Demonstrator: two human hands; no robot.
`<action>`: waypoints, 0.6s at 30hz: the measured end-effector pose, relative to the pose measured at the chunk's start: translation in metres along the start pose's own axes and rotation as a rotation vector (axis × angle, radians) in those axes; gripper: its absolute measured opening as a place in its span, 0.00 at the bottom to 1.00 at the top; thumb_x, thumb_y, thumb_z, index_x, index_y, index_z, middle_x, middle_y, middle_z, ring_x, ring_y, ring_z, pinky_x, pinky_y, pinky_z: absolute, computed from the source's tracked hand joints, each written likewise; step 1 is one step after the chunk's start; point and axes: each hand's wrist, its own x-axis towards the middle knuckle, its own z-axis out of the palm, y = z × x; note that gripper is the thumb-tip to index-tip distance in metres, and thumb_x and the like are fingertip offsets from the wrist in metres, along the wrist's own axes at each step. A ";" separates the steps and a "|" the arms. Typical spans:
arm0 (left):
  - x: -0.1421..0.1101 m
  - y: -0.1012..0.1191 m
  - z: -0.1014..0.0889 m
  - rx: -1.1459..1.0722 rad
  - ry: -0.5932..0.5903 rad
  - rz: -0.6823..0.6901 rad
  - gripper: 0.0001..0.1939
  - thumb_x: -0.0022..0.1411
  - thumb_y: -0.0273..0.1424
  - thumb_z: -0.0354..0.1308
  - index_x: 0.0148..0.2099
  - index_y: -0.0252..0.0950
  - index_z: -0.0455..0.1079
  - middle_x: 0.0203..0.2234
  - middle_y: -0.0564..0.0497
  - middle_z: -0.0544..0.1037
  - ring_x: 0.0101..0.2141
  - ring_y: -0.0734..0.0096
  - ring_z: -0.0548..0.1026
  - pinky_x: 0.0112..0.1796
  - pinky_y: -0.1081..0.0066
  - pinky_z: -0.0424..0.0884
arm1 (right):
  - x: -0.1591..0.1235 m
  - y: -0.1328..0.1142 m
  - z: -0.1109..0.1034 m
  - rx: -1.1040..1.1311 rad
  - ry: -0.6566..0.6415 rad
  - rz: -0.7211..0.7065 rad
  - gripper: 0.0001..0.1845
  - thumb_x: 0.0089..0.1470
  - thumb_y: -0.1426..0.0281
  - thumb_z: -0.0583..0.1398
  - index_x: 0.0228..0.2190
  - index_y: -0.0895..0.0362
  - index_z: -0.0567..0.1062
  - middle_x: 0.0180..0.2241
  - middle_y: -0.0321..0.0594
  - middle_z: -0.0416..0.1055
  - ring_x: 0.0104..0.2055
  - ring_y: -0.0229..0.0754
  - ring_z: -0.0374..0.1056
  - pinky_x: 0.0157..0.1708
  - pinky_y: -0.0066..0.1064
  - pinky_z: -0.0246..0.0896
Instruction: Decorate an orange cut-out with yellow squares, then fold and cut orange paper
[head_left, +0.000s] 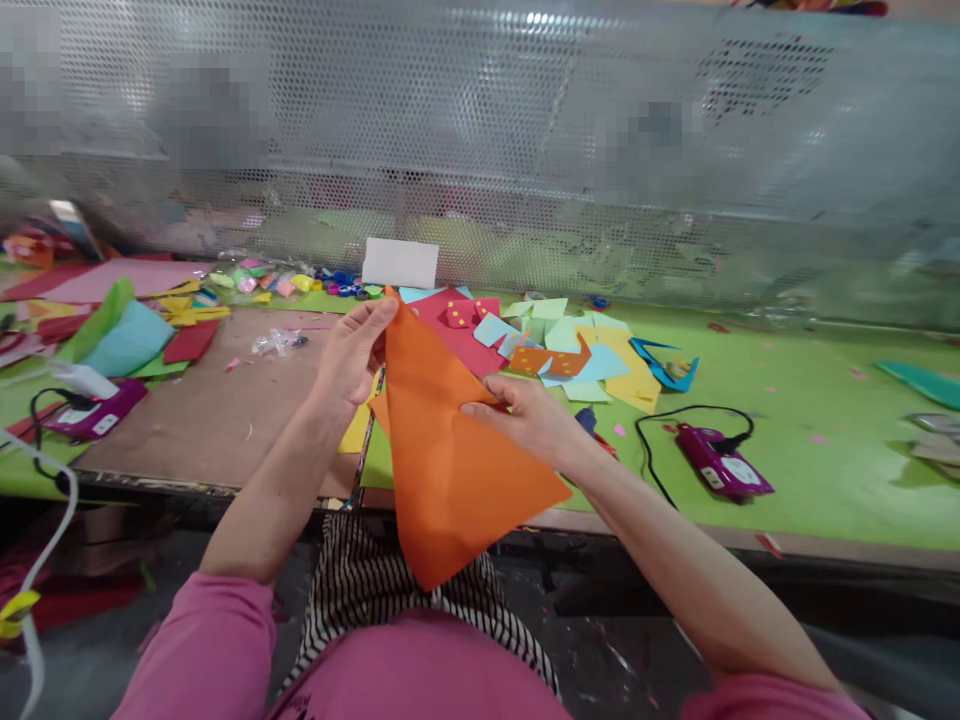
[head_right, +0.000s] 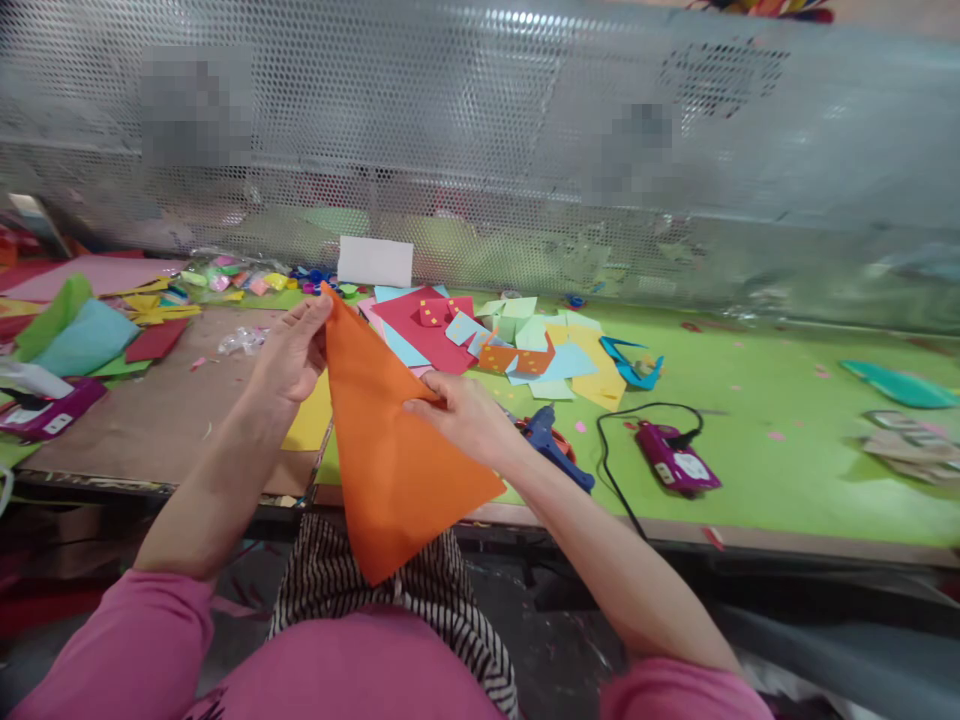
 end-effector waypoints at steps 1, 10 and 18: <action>0.000 0.001 -0.001 0.003 -0.002 0.007 0.23 0.40 0.48 0.78 0.30 0.40 0.74 0.24 0.56 0.81 0.24 0.76 0.77 0.25 0.77 0.70 | -0.001 0.001 0.000 -0.002 -0.009 0.018 0.20 0.57 0.57 0.59 0.24 0.52 0.56 0.23 0.29 0.53 0.26 0.35 0.51 0.28 0.30 0.42; -0.004 0.005 -0.004 0.106 -0.067 -0.011 0.25 0.41 0.51 0.78 0.35 0.38 0.81 0.29 0.49 0.85 0.28 0.70 0.81 0.28 0.76 0.73 | -0.003 0.005 0.001 -0.079 -0.043 0.028 0.23 0.57 0.57 0.60 0.23 0.52 0.53 0.22 0.28 0.50 0.26 0.36 0.50 0.27 0.30 0.41; -0.003 -0.001 0.001 -0.003 -0.014 -0.029 0.22 0.36 0.44 0.81 0.29 0.37 0.78 0.26 0.52 0.83 0.26 0.75 0.78 0.29 0.77 0.73 | -0.009 0.007 0.002 -0.117 -0.029 0.054 0.24 0.57 0.58 0.61 0.22 0.52 0.53 0.22 0.28 0.51 0.27 0.35 0.48 0.28 0.30 0.39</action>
